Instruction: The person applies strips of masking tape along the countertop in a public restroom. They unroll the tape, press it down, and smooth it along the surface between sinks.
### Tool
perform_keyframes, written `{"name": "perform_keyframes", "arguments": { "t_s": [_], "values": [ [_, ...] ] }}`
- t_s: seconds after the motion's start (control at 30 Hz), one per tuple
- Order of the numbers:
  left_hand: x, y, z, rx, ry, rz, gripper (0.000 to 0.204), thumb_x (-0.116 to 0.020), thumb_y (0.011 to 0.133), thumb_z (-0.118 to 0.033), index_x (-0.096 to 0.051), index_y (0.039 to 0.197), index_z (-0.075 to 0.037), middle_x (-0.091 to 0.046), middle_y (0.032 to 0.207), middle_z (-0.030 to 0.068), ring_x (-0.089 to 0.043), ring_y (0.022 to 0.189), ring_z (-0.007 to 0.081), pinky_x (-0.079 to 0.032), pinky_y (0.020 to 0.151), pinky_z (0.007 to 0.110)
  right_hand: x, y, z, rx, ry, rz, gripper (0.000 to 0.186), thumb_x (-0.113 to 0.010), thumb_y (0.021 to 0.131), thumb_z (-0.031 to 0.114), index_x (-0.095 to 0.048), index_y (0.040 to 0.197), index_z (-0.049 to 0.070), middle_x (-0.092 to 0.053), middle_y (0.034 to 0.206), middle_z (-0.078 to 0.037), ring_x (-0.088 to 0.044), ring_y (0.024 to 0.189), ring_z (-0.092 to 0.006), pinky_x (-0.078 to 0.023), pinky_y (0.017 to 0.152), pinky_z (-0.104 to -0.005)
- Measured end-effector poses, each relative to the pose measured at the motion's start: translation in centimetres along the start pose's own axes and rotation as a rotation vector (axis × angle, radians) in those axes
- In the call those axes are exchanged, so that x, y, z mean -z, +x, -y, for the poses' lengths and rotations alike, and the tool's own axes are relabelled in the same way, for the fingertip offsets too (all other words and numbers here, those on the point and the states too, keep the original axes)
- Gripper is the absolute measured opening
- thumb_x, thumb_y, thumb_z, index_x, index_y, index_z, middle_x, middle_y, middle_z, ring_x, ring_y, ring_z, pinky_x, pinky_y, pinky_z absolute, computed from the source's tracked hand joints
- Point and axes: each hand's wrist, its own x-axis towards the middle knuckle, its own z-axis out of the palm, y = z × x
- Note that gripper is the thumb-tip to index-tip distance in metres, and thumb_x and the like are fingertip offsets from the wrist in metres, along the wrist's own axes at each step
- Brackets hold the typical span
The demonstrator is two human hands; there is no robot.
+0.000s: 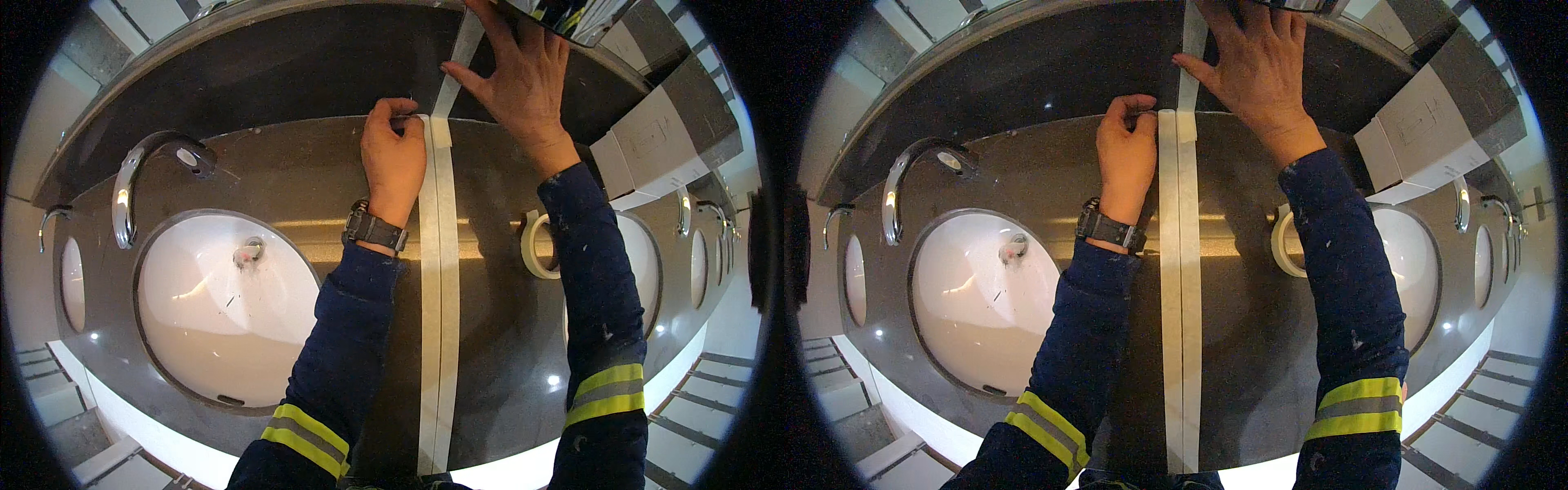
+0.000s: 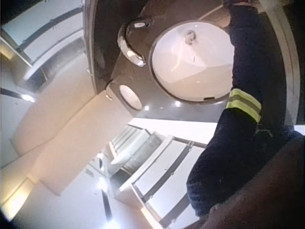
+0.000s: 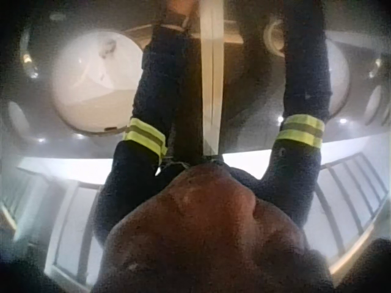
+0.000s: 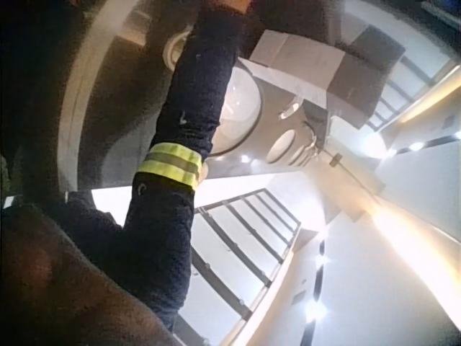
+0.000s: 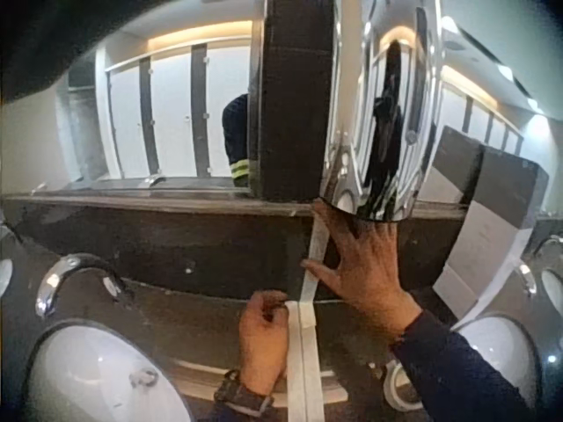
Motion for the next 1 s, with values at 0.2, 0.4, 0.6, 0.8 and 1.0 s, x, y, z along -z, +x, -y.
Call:
{"name": "perform_keyframes", "arguments": {
  "t_s": [0.2, 0.4, 0.6, 0.8, 1.0],
  "values": [
    [1.0, -0.1, -1.2, 0.047, -0.01, -0.029, 0.018, -0.066, 0.091, -0.007, -0.07, 0.108, -0.002, -0.072, 0.093, 0.0099, -0.067, 0.086, 0.0187, -0.053, 0.079, 0.034, 0.3, -0.1, -0.4, 0.042, 0.102, -0.003, 0.092, -0.089, 0.078, 0.033, -0.046, 0.158, 0.02, -0.048, 0.151, -0.021, -0.041, 0.139, -0.0488, -0.034, 0.115, -0.0603],
    [0.5, 0.2, -0.1, 0.019, -0.116, -0.068, 0.019, -0.068, 0.09, -0.007, -0.07, 0.108, -0.001, -0.072, 0.093, 0.0096, -0.066, 0.083, 0.0172, -0.053, 0.078, 0.033, 0.5, 1.2, -1.1, 0.03, 0.215, -0.025, 0.064, -0.086, 0.083, 0.03, -0.065, 0.141, 0.014, -0.067, 0.132, -0.021, -0.061, 0.122, -0.0434, -0.047, 0.104, -0.0527],
    [0.4, 0.5, 0.5, 0.036, -0.093, -0.06, 0.02, -0.068, 0.09, -0.007, -0.07, 0.109, 0.0, -0.073, 0.094, 0.0098, -0.066, 0.083, 0.0177, -0.053, 0.079, 0.034, -0.4, 2.0, -2.1, 0.093, 0.178, -0.179, 0.046, -0.082, 0.088, 0.027, -0.073, 0.13, 0.011, -0.074, 0.113, -0.019, -0.069, 0.102, -0.0425, -0.053, 0.094, -0.0491],
    [0.2, 0.2, 0.0, 0.021, -0.08, -0.056, 0.02, -0.069, 0.09, -0.008, -0.07, 0.109, 0.0, -0.073, 0.096, 0.0107, -0.067, 0.085, 0.0193, -0.053, 0.08, 0.034, -2.0, 1.3, -2.1, -0.089, 0.238, -0.151, 0.034, -0.074, 0.095, 0.021, -0.075, 0.126, 0.009, -0.075, 0.113, -0.018, -0.066, 0.101, -0.0437, -0.051, 0.091, -0.051],
    [0.1, 0.2, 0.1, 0.022, -0.1, -0.041, 0.019, -0.068, 0.091, -0.008, -0.07, 0.109, -0.001, -0.073, 0.099, 0.0108, -0.067, 0.088, 0.0196, -0.054, 0.081, 0.035, -0.9, 1.3, -0.5, -0.028, 0.186, -0.141, 0.036, -0.064, 0.093, 0.009, -0.074, 0.127, 0.01, -0.07, 0.121, -0.021, -0.061, 0.112, -0.0432, -0.044, 0.102, -0.0556]
  ]
}}
